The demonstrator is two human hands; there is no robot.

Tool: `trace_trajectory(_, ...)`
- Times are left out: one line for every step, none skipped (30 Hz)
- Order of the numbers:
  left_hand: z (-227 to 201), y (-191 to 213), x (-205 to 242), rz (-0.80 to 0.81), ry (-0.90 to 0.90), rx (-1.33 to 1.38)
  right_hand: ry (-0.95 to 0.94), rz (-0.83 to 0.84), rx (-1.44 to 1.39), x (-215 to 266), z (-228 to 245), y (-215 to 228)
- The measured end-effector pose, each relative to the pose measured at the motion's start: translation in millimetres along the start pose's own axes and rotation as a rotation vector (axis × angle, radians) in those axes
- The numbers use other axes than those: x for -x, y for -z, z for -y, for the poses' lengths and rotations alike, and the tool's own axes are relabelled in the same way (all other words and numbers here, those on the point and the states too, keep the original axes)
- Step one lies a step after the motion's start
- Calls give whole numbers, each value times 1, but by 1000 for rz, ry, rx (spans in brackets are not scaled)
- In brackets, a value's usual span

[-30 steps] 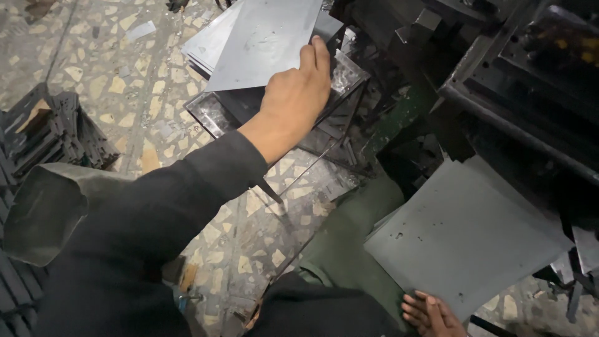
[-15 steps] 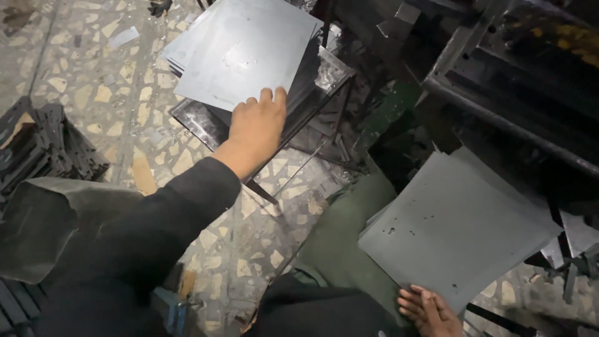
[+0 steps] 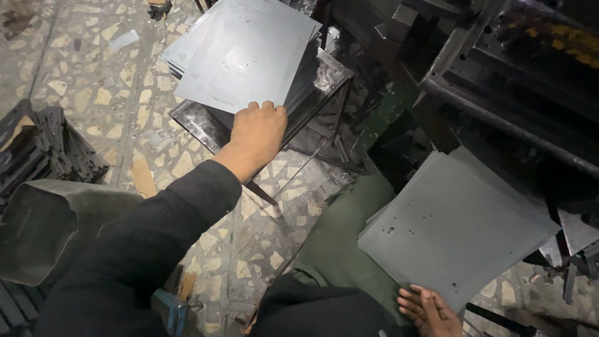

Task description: Placing individual metal sheets into a stamping machine to be processed and then stacking the finished sheets.

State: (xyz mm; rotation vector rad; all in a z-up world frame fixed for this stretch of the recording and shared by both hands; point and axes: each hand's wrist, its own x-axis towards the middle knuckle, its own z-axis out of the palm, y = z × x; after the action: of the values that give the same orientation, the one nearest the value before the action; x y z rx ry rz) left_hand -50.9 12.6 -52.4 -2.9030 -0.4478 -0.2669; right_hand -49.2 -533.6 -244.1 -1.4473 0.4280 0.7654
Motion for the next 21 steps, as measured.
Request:
trace_trajectory(0,1,0,-17,-7,-24,31,40,-31,-9,-11,11)
trace_trajectory(-1,-1,0,-16,-6,-24,30,40,-31,-1,-3,2)
trace_trajectory(-2,-2,0,-32,-7,-54,18,7,-1,6,6,-7)
trace_trajectory(-3,-4,-1,-47,-8,-84,7,-28,28,14,15,-15)
trace_trajectory(-4,-3,-1,-47,-7,-84,7,-27,28,19,21,-22)
trace_trajectory(-6,-2,-2,-37,-20,-89,-9,-48,42,25,27,-28)
trace_trajectory(-7,0,-2,-27,-33,-95,-25,-69,55,30,34,-35)
trace_trajectory(-8,-8,-3,-26,-31,-95,-25,-68,57,29,33,-33)
trace_trajectory(-8,-16,-4,-43,-33,-99,-33,-52,52,27,32,-31)
trace_trajectory(-9,-23,-5,-59,-34,-104,-41,-35,48,26,31,-29)
trace_trajectory(-9,-27,-6,-58,-32,-104,-41,-33,50,28,31,-31)
trace_trajectory(-9,-32,-8,38,-49,-88,-16,-52,52,29,31,-32)
trace_trajectory(-9,-36,-10,135,-65,-72,9,-72,54,31,31,-34)
trace_trajectory(-11,-33,-10,134,-65,-71,10,-72,55,33,34,-36)
trace_trajectory(-12,-30,-11,115,-83,-98,-7,-79,61,35,37,-39)
trace_trajectory(-13,-28,-10,97,-100,-126,-25,-85,67,37,40,-42)
trace_trajectory(-14,-18,-10,98,-99,-126,-25,-83,68,35,38,-40)
trace_trajectory(-14,-7,-10,112,-133,-158,-26,-79,64,33,36,-38)
trace_trajectory(-14,3,-11,127,-166,-189,-26,-74,60,30,35,-36)
trace_trajectory(-13,22,-14,125,-166,-189,-24,-74,59,20,24,-25)
trace_trajectory(-12,40,-16,160,-186,-192,-7,-30,39,10,14,-13)
